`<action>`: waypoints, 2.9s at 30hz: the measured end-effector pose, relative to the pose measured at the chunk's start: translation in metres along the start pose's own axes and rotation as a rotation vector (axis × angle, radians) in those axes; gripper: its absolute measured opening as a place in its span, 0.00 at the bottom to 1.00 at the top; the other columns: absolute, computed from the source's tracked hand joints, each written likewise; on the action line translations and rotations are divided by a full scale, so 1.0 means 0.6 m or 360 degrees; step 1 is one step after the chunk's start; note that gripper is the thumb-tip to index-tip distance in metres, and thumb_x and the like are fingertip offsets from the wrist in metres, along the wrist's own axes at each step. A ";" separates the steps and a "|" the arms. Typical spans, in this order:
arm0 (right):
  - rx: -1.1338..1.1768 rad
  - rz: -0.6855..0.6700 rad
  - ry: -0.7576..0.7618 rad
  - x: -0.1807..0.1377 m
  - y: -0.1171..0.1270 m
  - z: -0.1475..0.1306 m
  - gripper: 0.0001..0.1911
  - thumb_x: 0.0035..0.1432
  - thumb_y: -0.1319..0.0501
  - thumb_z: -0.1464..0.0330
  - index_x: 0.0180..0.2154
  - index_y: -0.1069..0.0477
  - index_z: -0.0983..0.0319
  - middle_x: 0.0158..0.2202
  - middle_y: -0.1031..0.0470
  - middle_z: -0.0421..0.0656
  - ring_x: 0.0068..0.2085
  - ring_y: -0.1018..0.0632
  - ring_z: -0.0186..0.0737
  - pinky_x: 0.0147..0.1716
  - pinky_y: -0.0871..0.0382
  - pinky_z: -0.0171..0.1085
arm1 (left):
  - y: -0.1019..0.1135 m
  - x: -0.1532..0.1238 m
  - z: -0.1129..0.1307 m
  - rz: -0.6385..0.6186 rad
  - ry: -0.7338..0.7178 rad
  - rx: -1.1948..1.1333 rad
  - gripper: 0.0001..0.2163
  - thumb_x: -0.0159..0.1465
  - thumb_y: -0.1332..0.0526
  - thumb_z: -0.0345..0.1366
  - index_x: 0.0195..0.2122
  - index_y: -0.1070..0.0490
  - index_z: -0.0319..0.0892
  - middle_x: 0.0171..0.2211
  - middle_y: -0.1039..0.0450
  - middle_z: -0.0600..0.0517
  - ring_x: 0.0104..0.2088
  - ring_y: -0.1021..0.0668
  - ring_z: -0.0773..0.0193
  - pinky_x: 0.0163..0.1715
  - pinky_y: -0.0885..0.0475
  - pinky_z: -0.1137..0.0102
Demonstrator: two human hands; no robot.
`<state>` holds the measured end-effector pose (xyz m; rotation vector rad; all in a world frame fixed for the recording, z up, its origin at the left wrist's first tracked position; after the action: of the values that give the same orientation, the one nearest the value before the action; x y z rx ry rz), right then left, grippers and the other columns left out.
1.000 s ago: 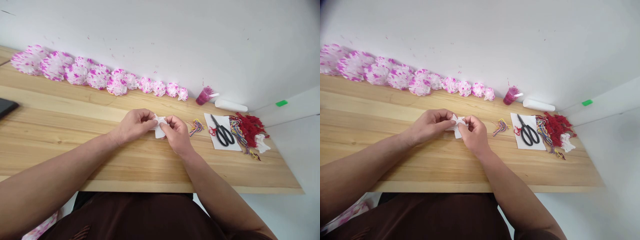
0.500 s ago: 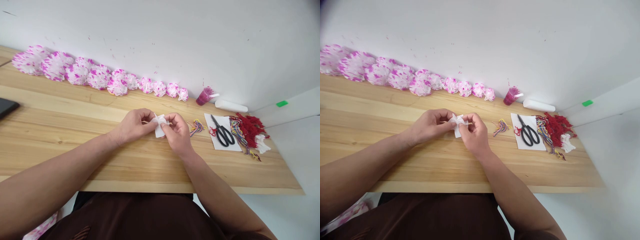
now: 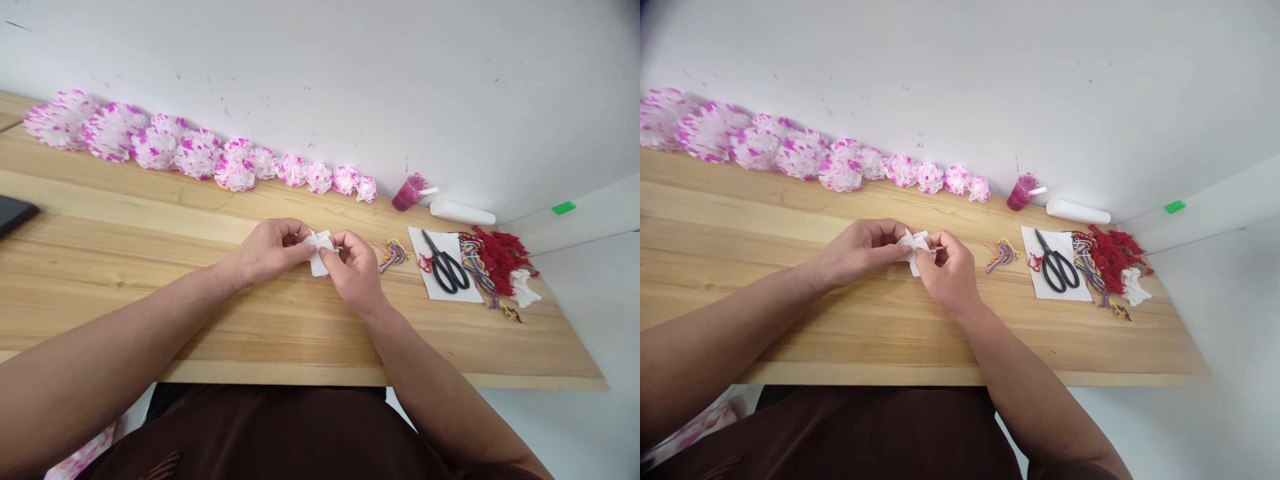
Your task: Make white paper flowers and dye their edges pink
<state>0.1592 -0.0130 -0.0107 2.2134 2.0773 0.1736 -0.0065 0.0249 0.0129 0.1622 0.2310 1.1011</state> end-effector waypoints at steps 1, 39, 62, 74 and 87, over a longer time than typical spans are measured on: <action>-0.0004 -0.0007 0.0007 0.000 0.001 0.000 0.06 0.56 0.34 0.64 0.31 0.30 0.57 0.22 0.29 0.35 0.23 0.30 0.34 0.24 0.35 0.35 | 0.000 0.000 0.000 -0.0001 0.0010 0.0006 0.12 0.57 0.33 0.45 0.32 0.24 0.41 0.28 0.25 0.51 0.28 0.25 0.62 0.27 0.33 0.69; 0.0070 -0.0022 -0.0045 0.002 -0.005 -0.004 0.08 0.53 0.35 0.64 0.29 0.33 0.57 0.22 0.30 0.34 0.22 0.31 0.33 0.22 0.37 0.35 | 0.005 0.007 -0.011 -0.0169 0.0189 -0.0247 0.09 0.54 0.32 0.40 0.31 0.28 0.42 0.27 0.27 0.54 0.27 0.28 0.64 0.28 0.38 0.70; 0.0036 -0.0028 -0.0026 0.002 -0.005 -0.002 0.08 0.54 0.34 0.63 0.30 0.31 0.58 0.22 0.29 0.35 0.23 0.30 0.33 0.22 0.38 0.34 | 0.006 0.006 -0.011 -0.0111 0.0241 -0.0142 0.11 0.56 0.33 0.42 0.33 0.25 0.40 0.29 0.25 0.52 0.29 0.27 0.64 0.31 0.37 0.68; 0.0059 -0.0033 -0.0055 0.001 -0.006 -0.004 0.07 0.52 0.35 0.63 0.30 0.31 0.58 0.23 0.29 0.35 0.24 0.30 0.33 0.22 0.36 0.34 | 0.006 0.007 -0.008 -0.0159 0.0212 -0.0132 0.09 0.56 0.34 0.40 0.32 0.27 0.41 0.26 0.29 0.54 0.26 0.31 0.66 0.28 0.42 0.69; 0.0083 -0.0008 -0.0096 0.003 -0.004 -0.003 0.08 0.52 0.34 0.63 0.29 0.31 0.58 0.22 0.30 0.35 0.22 0.31 0.33 0.20 0.36 0.33 | 0.004 0.005 -0.008 -0.0165 0.0145 -0.0085 0.08 0.57 0.34 0.40 0.31 0.30 0.41 0.25 0.31 0.55 0.26 0.32 0.67 0.27 0.43 0.70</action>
<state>0.1565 -0.0109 -0.0093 2.2134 2.0787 0.0523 -0.0089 0.0287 0.0084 0.0518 0.2885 1.0114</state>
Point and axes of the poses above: each hand's wrist, its own x-axis towards the middle knuckle, its own y-axis out of the back of the hand, z = x × y, the point moved 2 cm from there along x, towards the middle knuckle
